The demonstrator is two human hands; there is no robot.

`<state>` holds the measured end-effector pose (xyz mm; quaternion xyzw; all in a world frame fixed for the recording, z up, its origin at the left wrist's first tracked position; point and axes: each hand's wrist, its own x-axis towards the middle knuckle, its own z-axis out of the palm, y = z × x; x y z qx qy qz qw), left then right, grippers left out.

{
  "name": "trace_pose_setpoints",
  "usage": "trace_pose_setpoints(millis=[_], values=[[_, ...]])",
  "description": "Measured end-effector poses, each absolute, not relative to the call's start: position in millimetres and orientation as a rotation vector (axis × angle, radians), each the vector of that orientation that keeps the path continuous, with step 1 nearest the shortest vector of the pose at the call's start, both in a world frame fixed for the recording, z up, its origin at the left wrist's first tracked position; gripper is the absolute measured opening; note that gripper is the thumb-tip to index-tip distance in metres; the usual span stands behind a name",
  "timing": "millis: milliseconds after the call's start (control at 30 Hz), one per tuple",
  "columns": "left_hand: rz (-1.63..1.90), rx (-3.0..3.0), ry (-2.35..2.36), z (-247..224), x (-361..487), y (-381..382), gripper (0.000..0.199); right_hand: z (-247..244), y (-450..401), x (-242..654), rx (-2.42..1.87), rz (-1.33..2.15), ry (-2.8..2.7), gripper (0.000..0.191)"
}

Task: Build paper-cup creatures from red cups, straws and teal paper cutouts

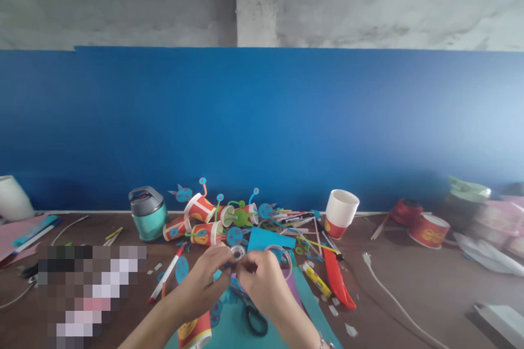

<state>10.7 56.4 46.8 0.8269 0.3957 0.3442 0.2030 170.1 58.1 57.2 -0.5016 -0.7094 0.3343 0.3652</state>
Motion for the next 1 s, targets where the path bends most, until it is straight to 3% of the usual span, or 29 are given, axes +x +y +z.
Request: trace_pose_setpoints(millis=[133,367,667,1000], values=[[0.952,2.314,1.120,45.9,12.6,56.6,0.016,54.3,56.6,168.6,-1.390,0.692,-1.840,0.016],[0.952,2.249,1.166,47.3,11.2,57.1,0.015,54.5,62.5,174.4,-1.257,0.863,-1.842,0.023],[0.928,2.326,1.153,48.2,15.0,54.6,0.014,58.3,54.1,171.0,-1.365,0.581,-1.913,0.016],[0.918,1.746,0.904,48.3,14.2,56.4,0.012,61.7,64.0,172.8,-1.106,1.324,-1.526,0.007]])
